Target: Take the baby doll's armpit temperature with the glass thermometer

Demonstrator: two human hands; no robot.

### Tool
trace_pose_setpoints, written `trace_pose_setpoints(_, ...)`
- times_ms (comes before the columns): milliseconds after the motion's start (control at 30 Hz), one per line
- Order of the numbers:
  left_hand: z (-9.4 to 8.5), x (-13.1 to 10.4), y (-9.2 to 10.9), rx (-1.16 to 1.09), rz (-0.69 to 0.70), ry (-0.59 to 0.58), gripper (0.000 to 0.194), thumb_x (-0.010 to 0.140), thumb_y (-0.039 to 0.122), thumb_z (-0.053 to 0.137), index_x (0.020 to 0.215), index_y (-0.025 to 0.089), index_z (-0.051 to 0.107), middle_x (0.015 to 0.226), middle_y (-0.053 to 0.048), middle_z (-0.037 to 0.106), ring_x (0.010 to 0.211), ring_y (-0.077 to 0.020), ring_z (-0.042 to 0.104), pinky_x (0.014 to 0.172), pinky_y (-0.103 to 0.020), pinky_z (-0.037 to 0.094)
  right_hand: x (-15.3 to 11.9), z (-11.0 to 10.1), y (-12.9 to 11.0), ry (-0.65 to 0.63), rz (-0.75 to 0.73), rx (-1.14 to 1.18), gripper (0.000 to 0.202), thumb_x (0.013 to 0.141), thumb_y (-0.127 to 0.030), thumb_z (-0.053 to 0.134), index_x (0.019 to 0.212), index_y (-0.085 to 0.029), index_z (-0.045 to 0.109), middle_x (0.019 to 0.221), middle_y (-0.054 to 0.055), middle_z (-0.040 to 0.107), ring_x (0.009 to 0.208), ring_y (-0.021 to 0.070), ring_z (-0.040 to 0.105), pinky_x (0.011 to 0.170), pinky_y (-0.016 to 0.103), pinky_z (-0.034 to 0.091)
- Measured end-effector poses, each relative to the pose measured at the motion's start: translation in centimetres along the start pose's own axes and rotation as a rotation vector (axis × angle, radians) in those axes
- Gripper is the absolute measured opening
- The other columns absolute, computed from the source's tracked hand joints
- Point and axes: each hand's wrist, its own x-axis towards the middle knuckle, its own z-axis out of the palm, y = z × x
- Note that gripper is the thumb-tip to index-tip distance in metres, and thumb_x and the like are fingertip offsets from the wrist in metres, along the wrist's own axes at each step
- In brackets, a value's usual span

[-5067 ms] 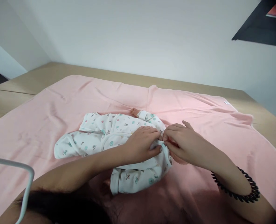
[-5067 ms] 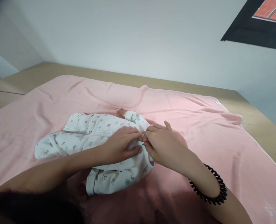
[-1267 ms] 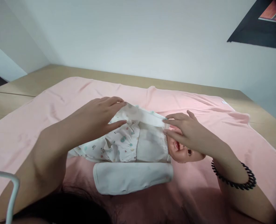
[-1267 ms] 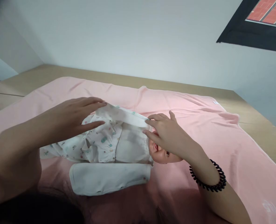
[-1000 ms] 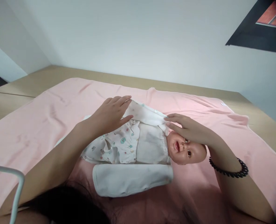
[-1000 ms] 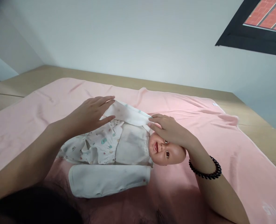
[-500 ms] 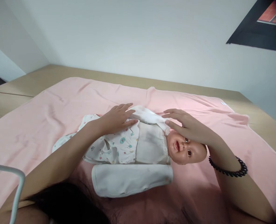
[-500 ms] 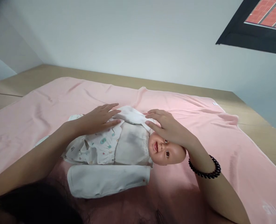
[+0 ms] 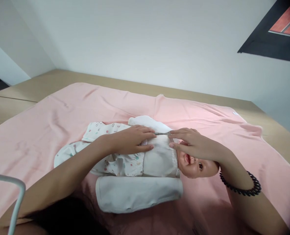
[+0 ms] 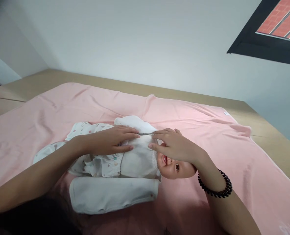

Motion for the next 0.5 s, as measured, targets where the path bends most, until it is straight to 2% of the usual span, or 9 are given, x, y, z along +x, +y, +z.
trace_pose_setpoints(167,-0.11,0.01,-0.26,-0.032,0.016,0.013,0.045,0.109,0.048,0.05,0.145,0.024,0.062,0.159,-0.009,0.055,0.148,-0.0307,0.05,0.122,-0.046,0.039,0.03,0.02,0.25,-0.027,0.027,-0.006,0.062,0.103,-0.075,0.044,0.14,-0.031,0.068,0.157,0.002,0.055,0.147,0.0358,0.045,0.121,0.058,0.034)
trace_pose_setpoints(400,0.0,0.09,-0.19,-0.052,0.025,0.029,0.044,0.108,0.047,0.053,0.141,0.021,0.064,0.156,-0.01,0.058,0.144,-0.0323,0.054,0.119,-0.046,0.043,0.2,0.11,0.45,-0.062,-0.014,0.001,0.072,0.102,-0.076,0.046,0.156,-0.029,0.055,0.161,0.001,0.05,0.15,0.0332,0.043,0.124,0.055,0.033)
trace_pose_setpoints(500,0.03,0.07,-0.17,-0.044,0.018,0.023,0.044,0.108,0.048,0.052,0.141,0.022,0.064,0.157,-0.01,0.056,0.145,-0.0321,0.053,0.119,-0.046,0.042,0.27,0.17,0.48,-0.053,-0.031,0.008,0.071,0.102,-0.076,0.046,0.156,-0.03,0.055,0.161,0.001,0.051,0.149,0.0334,0.044,0.123,0.055,0.035)
